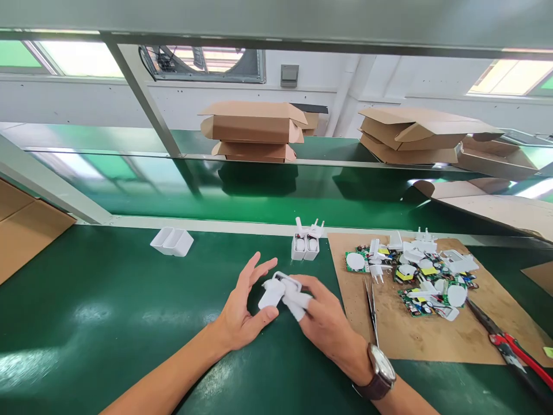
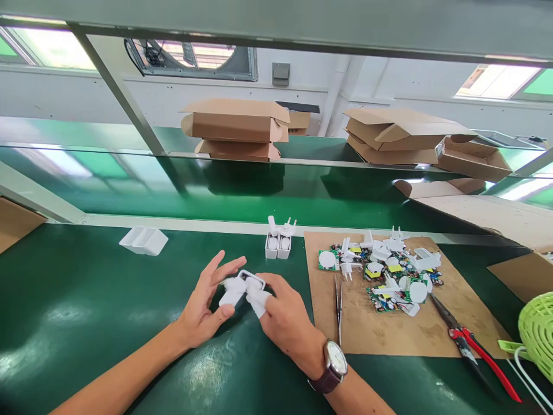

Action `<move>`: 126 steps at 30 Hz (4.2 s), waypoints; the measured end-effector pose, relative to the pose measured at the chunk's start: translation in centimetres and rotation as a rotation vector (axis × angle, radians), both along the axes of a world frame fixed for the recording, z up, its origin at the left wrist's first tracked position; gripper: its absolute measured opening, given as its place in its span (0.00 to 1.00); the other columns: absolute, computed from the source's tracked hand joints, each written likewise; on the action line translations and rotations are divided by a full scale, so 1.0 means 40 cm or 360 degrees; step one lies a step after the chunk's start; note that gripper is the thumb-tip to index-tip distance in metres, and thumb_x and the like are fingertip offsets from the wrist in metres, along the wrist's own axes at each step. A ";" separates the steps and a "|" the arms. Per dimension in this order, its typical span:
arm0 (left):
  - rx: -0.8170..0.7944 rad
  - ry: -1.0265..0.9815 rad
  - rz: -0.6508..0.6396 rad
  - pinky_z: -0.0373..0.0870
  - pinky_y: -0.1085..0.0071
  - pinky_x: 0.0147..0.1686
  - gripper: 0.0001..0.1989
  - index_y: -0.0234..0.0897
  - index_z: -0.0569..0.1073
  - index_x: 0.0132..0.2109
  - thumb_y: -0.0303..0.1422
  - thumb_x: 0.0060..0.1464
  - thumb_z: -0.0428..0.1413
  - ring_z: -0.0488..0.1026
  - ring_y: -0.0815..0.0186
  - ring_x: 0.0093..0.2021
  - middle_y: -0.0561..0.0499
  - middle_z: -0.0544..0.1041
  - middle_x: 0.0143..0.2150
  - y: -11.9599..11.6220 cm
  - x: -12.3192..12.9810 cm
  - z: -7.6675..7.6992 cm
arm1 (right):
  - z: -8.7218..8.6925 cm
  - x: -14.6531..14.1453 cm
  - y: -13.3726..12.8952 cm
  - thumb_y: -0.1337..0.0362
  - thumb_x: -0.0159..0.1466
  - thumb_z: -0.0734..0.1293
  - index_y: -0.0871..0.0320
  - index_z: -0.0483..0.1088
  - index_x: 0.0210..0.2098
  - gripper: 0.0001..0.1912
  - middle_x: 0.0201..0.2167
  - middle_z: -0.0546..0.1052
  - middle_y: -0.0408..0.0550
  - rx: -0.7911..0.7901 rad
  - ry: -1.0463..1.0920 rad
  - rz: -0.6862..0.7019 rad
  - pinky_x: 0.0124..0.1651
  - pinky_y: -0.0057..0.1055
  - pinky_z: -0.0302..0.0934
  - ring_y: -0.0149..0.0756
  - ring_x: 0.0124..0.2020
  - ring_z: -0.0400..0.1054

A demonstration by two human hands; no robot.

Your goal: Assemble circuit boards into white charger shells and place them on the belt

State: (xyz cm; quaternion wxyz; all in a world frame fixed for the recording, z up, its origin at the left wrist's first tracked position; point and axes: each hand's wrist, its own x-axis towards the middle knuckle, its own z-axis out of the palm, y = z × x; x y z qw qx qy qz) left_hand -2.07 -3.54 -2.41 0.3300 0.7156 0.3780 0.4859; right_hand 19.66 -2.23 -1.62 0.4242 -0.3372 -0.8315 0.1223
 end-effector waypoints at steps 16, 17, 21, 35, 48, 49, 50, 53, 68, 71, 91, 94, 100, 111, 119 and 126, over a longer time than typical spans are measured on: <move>0.0477 0.0251 0.0279 0.78 0.52 0.51 0.43 0.44 0.48 0.74 0.32 0.59 0.62 0.77 0.56 0.52 0.38 0.75 0.57 0.007 0.026 -0.007 | 0.023 -0.057 -0.011 0.45 0.66 0.68 0.57 0.73 0.50 0.24 0.40 0.81 0.52 -0.1956 0.1328 0.0430 0.49 0.49 0.74 0.46 0.41 0.79; 0.0530 0.0246 0.0276 0.79 0.53 0.50 0.43 0.43 0.48 0.74 0.31 0.60 0.61 0.78 0.57 0.50 0.38 0.76 0.56 0.007 0.026 -0.003 | 0.025 -0.060 -0.012 0.44 0.65 0.68 0.58 0.73 0.51 0.25 0.39 0.82 0.52 -0.2021 0.1377 0.0471 0.49 0.51 0.73 0.46 0.40 0.80; 0.0592 0.0251 0.0246 0.79 0.55 0.50 0.43 0.42 0.47 0.74 0.29 0.59 0.61 0.78 0.57 0.51 0.38 0.77 0.56 0.009 0.025 0.009 | 0.030 -0.066 -0.013 0.46 0.64 0.71 0.58 0.73 0.51 0.25 0.37 0.82 0.52 -0.2071 0.1439 0.0490 0.52 0.54 0.71 0.47 0.38 0.80; 0.0591 0.0244 0.0172 0.75 0.51 0.56 0.46 0.40 0.47 0.74 0.28 0.58 0.64 0.78 0.53 0.55 0.35 0.76 0.58 0.004 0.022 0.012 | 0.037 -0.060 -0.015 0.50 0.65 0.68 0.57 0.73 0.51 0.21 0.39 0.82 0.53 -0.2072 0.1416 0.0495 0.53 0.55 0.70 0.48 0.40 0.80; 0.0641 0.0269 0.0179 0.76 0.53 0.54 0.45 0.40 0.48 0.74 0.30 0.58 0.64 0.79 0.54 0.54 0.37 0.78 0.56 0.006 0.025 0.027 | 0.037 -0.057 -0.016 0.51 0.65 0.68 0.58 0.73 0.50 0.20 0.39 0.82 0.52 -0.2085 0.1436 0.0514 0.54 0.54 0.69 0.48 0.41 0.80; 0.0644 0.0268 0.0177 0.76 0.53 0.54 0.45 0.39 0.48 0.74 0.30 0.58 0.64 0.79 0.54 0.54 0.37 0.78 0.56 0.007 0.025 0.027 | 0.037 -0.058 -0.016 0.51 0.65 0.68 0.58 0.73 0.50 0.20 0.38 0.82 0.52 -0.2087 0.1437 0.0516 0.54 0.54 0.70 0.48 0.40 0.80; 0.0646 0.0270 0.0173 0.76 0.53 0.55 0.45 0.39 0.48 0.74 0.31 0.58 0.64 0.79 0.54 0.54 0.37 0.78 0.56 0.009 0.024 0.027 | 0.036 -0.058 -0.016 0.51 0.65 0.68 0.58 0.73 0.50 0.20 0.38 0.82 0.52 -0.2089 0.1429 0.0516 0.54 0.54 0.70 0.48 0.41 0.80; 0.0642 0.0287 0.0162 0.76 0.52 0.55 0.45 0.41 0.47 0.74 0.32 0.59 0.64 0.79 0.54 0.54 0.39 0.78 0.55 0.014 0.020 0.023 | 0.033 -0.059 -0.014 0.51 0.66 0.67 0.56 0.73 0.50 0.19 0.40 0.81 0.52 -0.2010 0.1362 0.0463 0.53 0.53 0.71 0.48 0.42 0.79; -0.0265 0.0457 0.0655 0.74 0.55 0.55 0.41 0.44 0.59 0.68 0.39 0.50 0.66 0.77 0.56 0.51 0.46 0.75 0.57 0.100 0.003 0.018 | 0.080 0.024 0.024 0.69 0.69 0.61 0.53 0.73 0.53 0.15 0.53 0.78 0.52 -0.0241 0.0416 -0.0147 0.59 0.41 0.69 0.40 0.53 0.74; -0.0370 0.0440 0.0638 0.76 0.57 0.51 0.42 0.42 0.59 0.68 0.38 0.48 0.66 0.78 0.59 0.43 0.47 0.78 0.52 0.165 0.018 0.036 | 0.082 0.076 0.070 0.71 0.68 0.59 0.56 0.71 0.55 0.18 0.52 0.77 0.55 -0.0076 0.0259 -0.0398 0.58 0.45 0.69 0.44 0.55 0.72; 0.0347 0.1523 0.1467 0.65 0.40 0.60 0.16 0.38 0.76 0.52 0.35 0.58 0.56 0.63 0.41 0.66 0.35 0.71 0.63 0.109 -0.373 0.100 | 0.100 0.195 0.108 0.79 0.56 0.61 0.60 0.73 0.39 0.16 0.45 0.77 0.59 0.0106 -0.1014 -0.0944 0.52 0.42 0.60 0.51 0.49 0.68; 0.0279 0.1694 0.1438 0.66 0.39 0.58 0.10 0.37 0.79 0.42 0.32 0.58 0.54 0.62 0.39 0.67 0.34 0.72 0.63 0.090 -0.428 0.101 | 0.093 0.211 0.107 0.79 0.57 0.62 0.62 0.74 0.42 0.16 0.46 0.78 0.60 0.0097 -0.1140 -0.0957 0.57 0.46 0.57 0.54 0.52 0.67; 0.0361 0.1358 0.0843 0.72 0.49 0.56 0.10 0.39 0.76 0.34 0.37 0.60 0.53 0.72 0.48 0.60 0.40 0.74 0.61 0.119 -0.317 0.071 | 0.118 0.217 0.117 0.81 0.57 0.62 0.62 0.74 0.39 0.16 0.42 0.78 0.61 -0.0081 -0.1318 -0.0877 0.60 0.50 0.57 0.54 0.50 0.67; 0.0401 0.0806 0.0097 0.78 0.64 0.49 0.04 0.39 0.71 0.39 0.33 0.62 0.55 0.77 0.59 0.51 0.40 0.70 0.61 0.063 0.007 0.007 | 0.213 0.159 0.005 0.70 0.68 0.58 0.53 0.73 0.53 0.19 0.49 0.81 0.48 -0.0938 -0.0189 0.0143 0.51 0.34 0.71 0.37 0.47 0.76; 0.0451 0.0683 0.0187 0.74 0.56 0.59 0.18 0.41 0.67 0.57 0.35 0.62 0.58 0.74 0.55 0.60 0.40 0.72 0.60 0.032 -0.044 -0.003 | 0.147 0.046 0.064 0.69 0.70 0.59 0.58 0.73 0.37 0.11 0.33 0.80 0.51 -0.0669 -0.0844 -0.0289 0.39 0.34 0.66 0.40 0.34 0.75; 0.0301 0.0685 0.0225 0.75 0.57 0.58 0.26 0.42 0.62 0.64 0.37 0.61 0.59 0.75 0.54 0.58 0.42 0.74 0.59 0.033 -0.038 0.003 | 0.113 0.013 0.000 0.58 0.65 0.70 0.58 0.69 0.42 0.11 0.38 0.78 0.52 -0.0435 -0.1078 -0.0152 0.36 0.34 0.65 0.45 0.37 0.75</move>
